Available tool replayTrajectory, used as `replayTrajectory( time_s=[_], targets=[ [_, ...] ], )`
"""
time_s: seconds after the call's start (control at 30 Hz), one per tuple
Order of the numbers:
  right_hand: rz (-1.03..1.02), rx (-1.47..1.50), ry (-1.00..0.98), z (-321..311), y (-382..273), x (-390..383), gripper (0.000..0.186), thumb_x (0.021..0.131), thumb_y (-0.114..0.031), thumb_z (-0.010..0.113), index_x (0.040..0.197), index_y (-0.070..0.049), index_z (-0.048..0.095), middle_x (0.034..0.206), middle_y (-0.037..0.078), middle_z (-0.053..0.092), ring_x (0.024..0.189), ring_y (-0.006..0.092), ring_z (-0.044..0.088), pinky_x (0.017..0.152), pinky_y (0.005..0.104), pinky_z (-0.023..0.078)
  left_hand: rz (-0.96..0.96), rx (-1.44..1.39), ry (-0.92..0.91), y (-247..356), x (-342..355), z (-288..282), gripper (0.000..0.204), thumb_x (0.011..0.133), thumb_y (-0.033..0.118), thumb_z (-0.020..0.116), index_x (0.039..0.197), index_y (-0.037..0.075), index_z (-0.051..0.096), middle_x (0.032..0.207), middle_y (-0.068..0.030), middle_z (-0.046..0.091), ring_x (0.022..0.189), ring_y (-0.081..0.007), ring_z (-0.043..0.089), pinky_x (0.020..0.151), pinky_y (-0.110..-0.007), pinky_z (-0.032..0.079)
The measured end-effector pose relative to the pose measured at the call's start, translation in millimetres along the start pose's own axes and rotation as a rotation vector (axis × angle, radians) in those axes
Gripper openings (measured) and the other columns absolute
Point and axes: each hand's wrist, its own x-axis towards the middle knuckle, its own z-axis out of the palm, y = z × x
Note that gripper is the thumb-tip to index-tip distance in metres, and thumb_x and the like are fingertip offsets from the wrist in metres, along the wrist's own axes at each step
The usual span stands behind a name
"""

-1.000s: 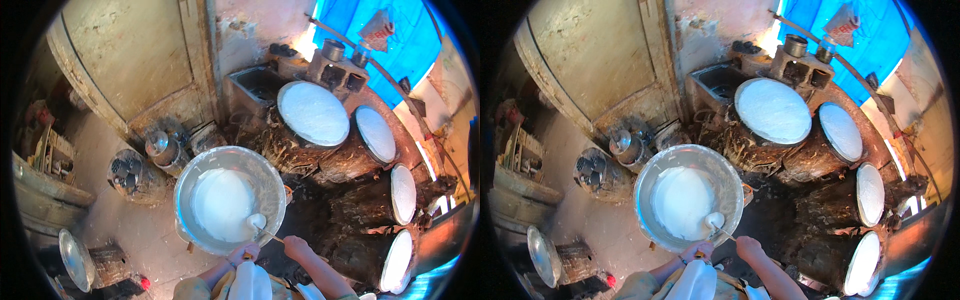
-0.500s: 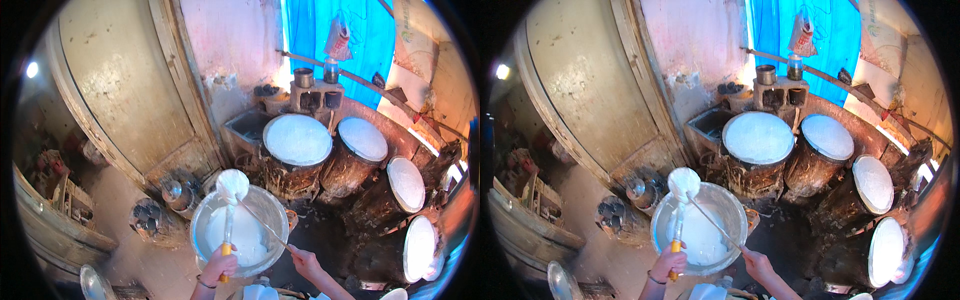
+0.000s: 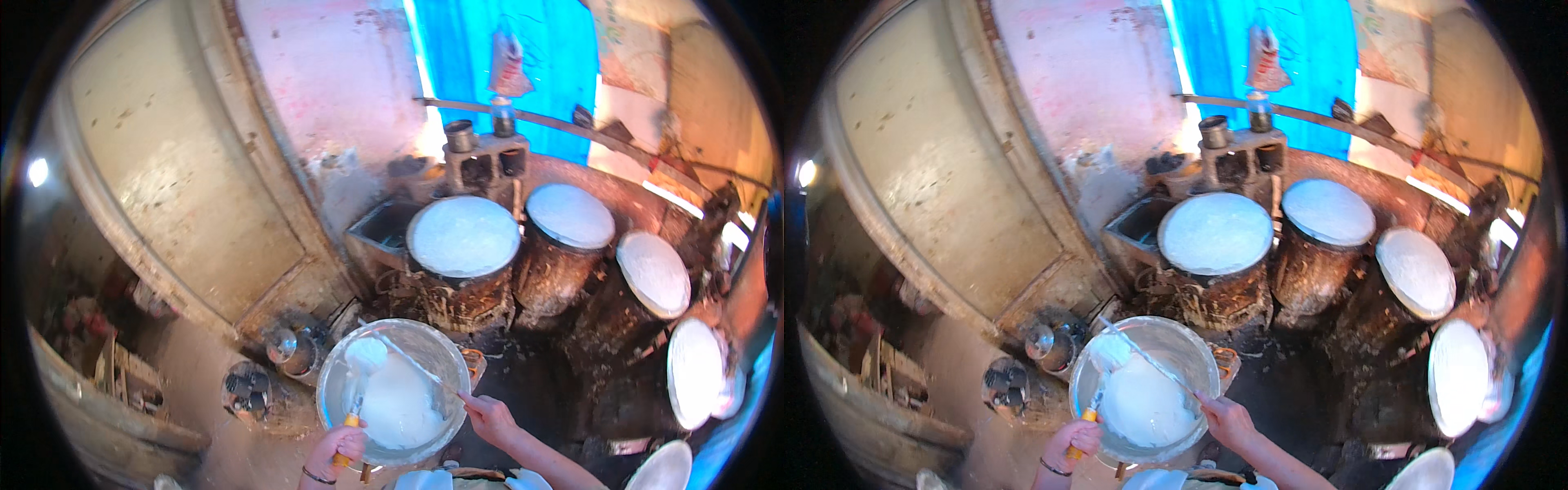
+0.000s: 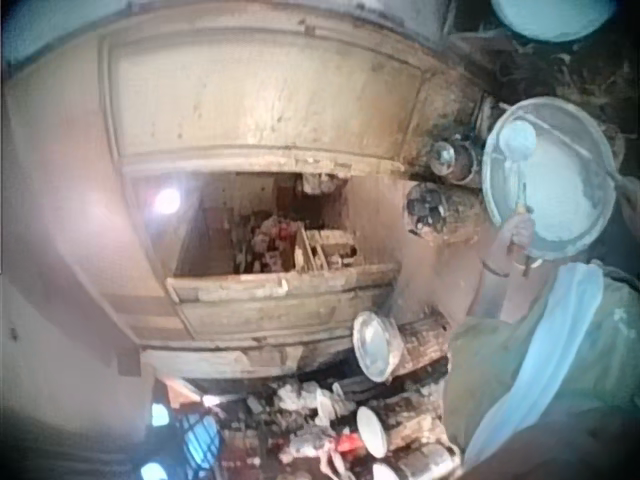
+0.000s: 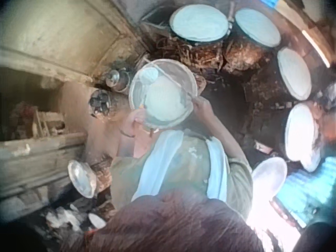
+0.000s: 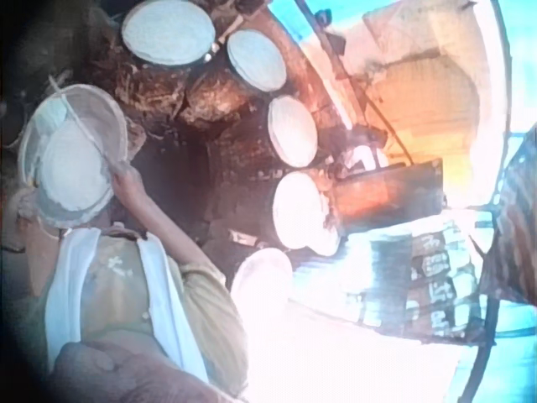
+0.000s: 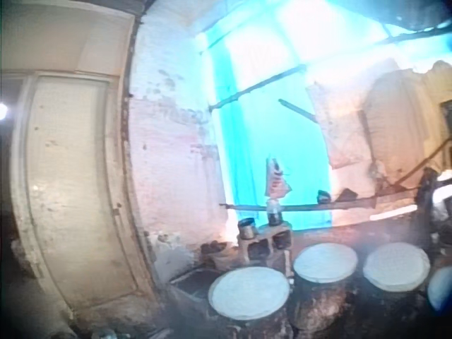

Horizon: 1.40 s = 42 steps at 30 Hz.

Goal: The person ladles batter onto multiple hot plates, rotates through them to spread the batter into thin discs using a flat tool, and peels the cooked wrappers off the plates using a thin stick.

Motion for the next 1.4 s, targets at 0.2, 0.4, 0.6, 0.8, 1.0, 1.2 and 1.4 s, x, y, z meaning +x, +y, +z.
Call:
replayTrajectory(
  time_s=[0.2, 0.4, 0.6, 0.8, 1.0, 1.2, 1.4],
  targets=[
    [0.303, -0.201, -0.019, -17, 33, -56, 0.035, 0.083, -0.018, 0.059, 0.117, -0.026, 0.059, 0.071, 0.011, 0.054, 0.062, 0.0281, 0.057, 0.056, 0.0369, 0.049, 0.02, 0.563, -0.023, -34, 56, 52, 0.018, 0.095, 0.01, 0.038, 0.08, 0.014, 0.047, 0.056, 0.0081, 0.032, 0.043, -0.0026, 0.033, 0.037, -0.016, 0.028],
    [0.471, -0.112, 0.51, -56, 37, -134, 0.036, 0.076, -0.01, 0.068, 0.112, -0.015, 0.063, 0.066, 0.007, 0.053, 0.059, 0.0208, 0.056, 0.054, 0.0296, 0.047, -0.251, 1.102, -0.229, -60, 118, 156, 0.013, 0.092, 0.011, 0.044, 0.104, 0.016, 0.046, 0.056, 0.0066, 0.034, 0.04, -0.0021, 0.033, 0.033, -0.016, 0.026],
    [0.694, -0.255, 1.155, -87, -7, -250, 0.021, 0.08, -0.005, 0.062, 0.101, -0.002, 0.064, 0.072, 0.009, 0.059, 0.062, 0.0155, 0.055, 0.055, 0.0291, 0.045, -0.667, 1.334, -0.561, -192, 137, 278, 0.036, 0.092, 0.013, 0.046, 0.126, 0.022, 0.034, 0.063, 0.0014, 0.04, 0.043, -0.0044, 0.035, 0.035, -0.017, 0.03],
    [0.959, -0.314, 1.703, -77, -29, -365, 0.02, 0.081, -0.004, 0.061, 0.1, -0.001, 0.064, 0.074, 0.005, 0.061, 0.065, 0.0083, 0.053, 0.057, 0.0236, 0.043, -0.895, 1.638, -0.96, -378, 128, 316, 0.044, 0.09, 0.014, 0.049, 0.13, 0.019, 0.03, 0.065, 0.0005, 0.041, 0.044, -0.006, 0.037, 0.035, -0.018, 0.032],
    [1.019, -0.086, 2.164, -57, -36, -439, 0.023, 0.078, -0.001, 0.063, 0.101, 0.0, 0.063, 0.069, -0.002, 0.059, 0.06, 0.0029, 0.05, 0.055, 0.0187, 0.041, -1.187, 1.721, -1.14, -546, 128, 273, 0.06, 0.09, 0.022, 0.048, 0.138, 0.01, 0.014, 0.069, -0.0032, 0.044, 0.051, -0.0089, 0.044, 0.044, -0.024, 0.043],
    [1.139, 0.064, 2.374, -37, -9, -485, 0.025, 0.079, -0.003, 0.061, 0.103, 0.001, 0.062, 0.068, -0.001, 0.059, 0.057, 0.0033, 0.05, 0.052, 0.0183, 0.039, -0.876, 1.902, -1.402, -664, 148, 208, 0.053, 0.082, 0.012, 0.051, 0.132, 0.01, 0.035, 0.073, -0.0098, 0.055, 0.054, -0.0183, 0.054, 0.048, -0.033, 0.047],
    [1.008, 0.108, 2.495, -47, 50, -505, 0.021, 0.081, -0.008, 0.061, 0.101, -0.005, 0.062, 0.056, -0.005, 0.049, 0.04, 0.0035, 0.038, 0.035, 0.0212, 0.028, 0.054, 2.024, -1.943, -711, 201, 214, 0.046, 0.076, 0.011, 0.051, 0.122, 0.01, 0.047, 0.095, -0.0245, 0.059, 0.089, -0.0417, 0.057, 0.075, -0.046, 0.047]
  ],
)
